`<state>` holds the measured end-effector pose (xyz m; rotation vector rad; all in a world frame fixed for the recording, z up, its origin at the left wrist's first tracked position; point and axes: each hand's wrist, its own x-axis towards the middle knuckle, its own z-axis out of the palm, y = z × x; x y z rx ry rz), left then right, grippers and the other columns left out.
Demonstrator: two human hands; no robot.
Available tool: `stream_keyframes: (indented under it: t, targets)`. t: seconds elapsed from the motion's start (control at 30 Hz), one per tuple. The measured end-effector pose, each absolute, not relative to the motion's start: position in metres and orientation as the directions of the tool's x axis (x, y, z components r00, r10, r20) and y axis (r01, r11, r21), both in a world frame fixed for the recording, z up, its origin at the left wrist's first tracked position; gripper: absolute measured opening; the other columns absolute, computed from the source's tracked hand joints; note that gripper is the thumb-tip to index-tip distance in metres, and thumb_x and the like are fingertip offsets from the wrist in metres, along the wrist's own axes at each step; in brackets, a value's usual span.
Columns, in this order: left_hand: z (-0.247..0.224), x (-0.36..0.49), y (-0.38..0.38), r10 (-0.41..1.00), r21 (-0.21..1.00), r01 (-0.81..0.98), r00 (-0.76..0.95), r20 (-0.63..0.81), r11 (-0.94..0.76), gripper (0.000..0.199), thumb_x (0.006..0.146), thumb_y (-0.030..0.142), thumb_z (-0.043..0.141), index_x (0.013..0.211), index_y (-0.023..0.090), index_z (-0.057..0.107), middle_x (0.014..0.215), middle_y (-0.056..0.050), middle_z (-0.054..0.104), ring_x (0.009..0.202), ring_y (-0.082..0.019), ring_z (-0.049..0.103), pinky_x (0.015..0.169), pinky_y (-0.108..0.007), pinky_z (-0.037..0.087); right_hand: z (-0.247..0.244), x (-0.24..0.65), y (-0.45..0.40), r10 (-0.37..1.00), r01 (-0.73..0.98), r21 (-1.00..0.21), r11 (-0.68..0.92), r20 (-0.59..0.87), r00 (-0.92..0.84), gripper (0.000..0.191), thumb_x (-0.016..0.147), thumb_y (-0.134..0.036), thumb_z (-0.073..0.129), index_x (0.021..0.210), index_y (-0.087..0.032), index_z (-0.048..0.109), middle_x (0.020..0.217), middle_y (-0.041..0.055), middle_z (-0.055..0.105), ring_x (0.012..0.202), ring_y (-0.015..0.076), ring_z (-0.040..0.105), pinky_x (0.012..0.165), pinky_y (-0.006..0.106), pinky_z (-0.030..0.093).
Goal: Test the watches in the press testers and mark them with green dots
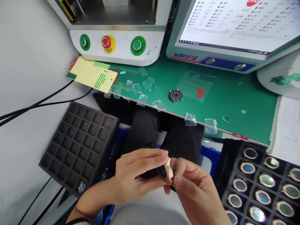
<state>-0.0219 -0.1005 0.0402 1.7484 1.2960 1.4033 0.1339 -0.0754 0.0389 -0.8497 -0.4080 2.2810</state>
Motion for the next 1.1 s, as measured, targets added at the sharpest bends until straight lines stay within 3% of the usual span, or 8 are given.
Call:
stream_keyframes:
  t: [0.17, 0.3, 0.37, 0.47, 0.6, 0.77, 0.93, 1.1]
  targets:
    - [0.041, -0.026, -0.101, 0.912, 0.854, 0.331, 0.056, 0.407, -0.401, 0.055, 0.077, 0.015, 0.076, 0.130, 0.017, 0.058, 0.113, -0.013, 0.072, 0.100, -0.016, 0.070, 0.087, -0.023, 0.059, 0.041, 0.133, -0.072, 0.538, -0.465, -0.275, -0.842, -0.495, -0.682, 0.021, 0.071, -0.021, 0.080, 0.067, -0.019, 0.060, 0.065, -0.0027, 0.055, 0.058, 0.0074, 0.051, 0.052, 0.016, 0.052]
    - [0.032, -0.025, -0.101, 0.921, 0.887, 0.252, 0.055, 0.386, -0.387, 0.063, 0.075, 0.015, 0.079, 0.133, 0.019, 0.056, 0.119, -0.012, 0.070, 0.102, -0.017, 0.070, 0.090, -0.023, 0.057, 0.042, 0.125, -0.071, 0.520, -0.478, -0.225, -0.849, -0.514, -0.682, 0.035, 0.068, -0.023, 0.082, 0.065, -0.019, 0.048, 0.059, -0.0060, 0.046, 0.052, 0.0055, 0.042, 0.047, 0.014, 0.048]
    - [0.027, -0.023, -0.099, 0.946, 0.937, 0.134, -0.004, 0.324, -0.321, 0.063, 0.073, 0.015, 0.080, 0.132, 0.023, 0.058, 0.121, -0.010, 0.070, 0.101, -0.017, 0.071, 0.091, -0.023, 0.056, 0.042, 0.122, -0.068, 0.550, -0.499, -0.250, -0.829, -0.519, -0.654, 0.036, 0.069, -0.024, 0.082, 0.065, -0.019, 0.047, 0.057, -0.0066, 0.044, 0.051, 0.0052, 0.041, 0.048, 0.013, 0.048]
    - [0.022, -0.018, -0.094, 0.994, 0.978, -0.191, -0.090, 0.067, -0.083, 0.054, 0.077, 0.015, 0.077, 0.127, 0.028, 0.063, 0.123, -0.007, 0.069, 0.102, -0.019, 0.070, 0.092, -0.026, 0.056, 0.041, 0.123, -0.060, 0.576, -0.515, -0.274, -0.812, -0.522, -0.629, 0.031, 0.068, -0.027, 0.081, 0.067, -0.018, 0.051, 0.060, -0.0051, 0.046, 0.053, 0.0066, 0.044, 0.051, 0.017, 0.051]
    - [0.022, -0.016, -0.090, 0.966, 0.716, -0.665, 0.029, -0.258, 0.212, 0.031, 0.092, 0.027, 0.060, 0.122, 0.021, 0.066, 0.114, -0.013, 0.072, 0.085, -0.016, 0.072, 0.071, -0.023, 0.060, 0.036, 0.134, -0.051, 0.695, -0.593, -0.391, -0.704, -0.551, -0.462, 0.020, 0.072, -0.029, 0.073, 0.068, -0.019, 0.057, 0.063, -0.0029, 0.045, 0.059, 0.0103, 0.047, 0.053, 0.021, 0.052]
    - [0.018, -0.015, -0.089, 0.929, 0.464, -0.827, 0.174, -0.326, 0.317, 0.018, 0.090, 0.029, 0.062, 0.099, 0.013, 0.065, 0.088, -0.009, 0.073, 0.058, -0.009, 0.063, 0.044, -0.015, 0.052, 0.029, 0.144, -0.053, 0.779, -0.562, -0.558, -0.611, -0.551, -0.299, 0.017, 0.075, -0.028, 0.070, 0.066, -0.020, 0.057, 0.063, -0.0022, 0.043, 0.058, 0.0115, 0.045, 0.052, 0.022, 0.049]
    - [0.020, -0.011, -0.087, 0.906, 0.555, -0.767, 0.080, -0.415, 0.322, 0.026, 0.088, 0.037, 0.064, 0.080, 0.013, 0.058, 0.071, -0.003, 0.066, 0.042, -0.003, 0.048, 0.033, -0.008, 0.036, 0.030, 0.143, -0.061, 0.906, -0.516, -0.749, -0.416, -0.392, -0.161, 0.013, 0.077, -0.028, 0.070, 0.073, -0.022, 0.059, 0.063, -0.0023, 0.048, 0.059, 0.0118, 0.047, 0.053, 0.022, 0.047]
    - [0.024, -0.006, -0.089, 0.931, 0.702, -0.672, -0.048, -0.362, 0.238, 0.027, 0.087, 0.037, 0.064, 0.078, 0.012, 0.059, 0.068, -0.002, 0.063, 0.041, -0.002, 0.044, 0.033, -0.010, 0.029, 0.029, 0.140, -0.068, 0.963, -0.441, -0.856, -0.268, -0.252, -0.095, 0.009, 0.083, -0.027, 0.067, 0.078, -0.023, 0.060, 0.064, -0.0019, 0.053, 0.063, 0.0133, 0.051, 0.059, 0.025, 0.047]
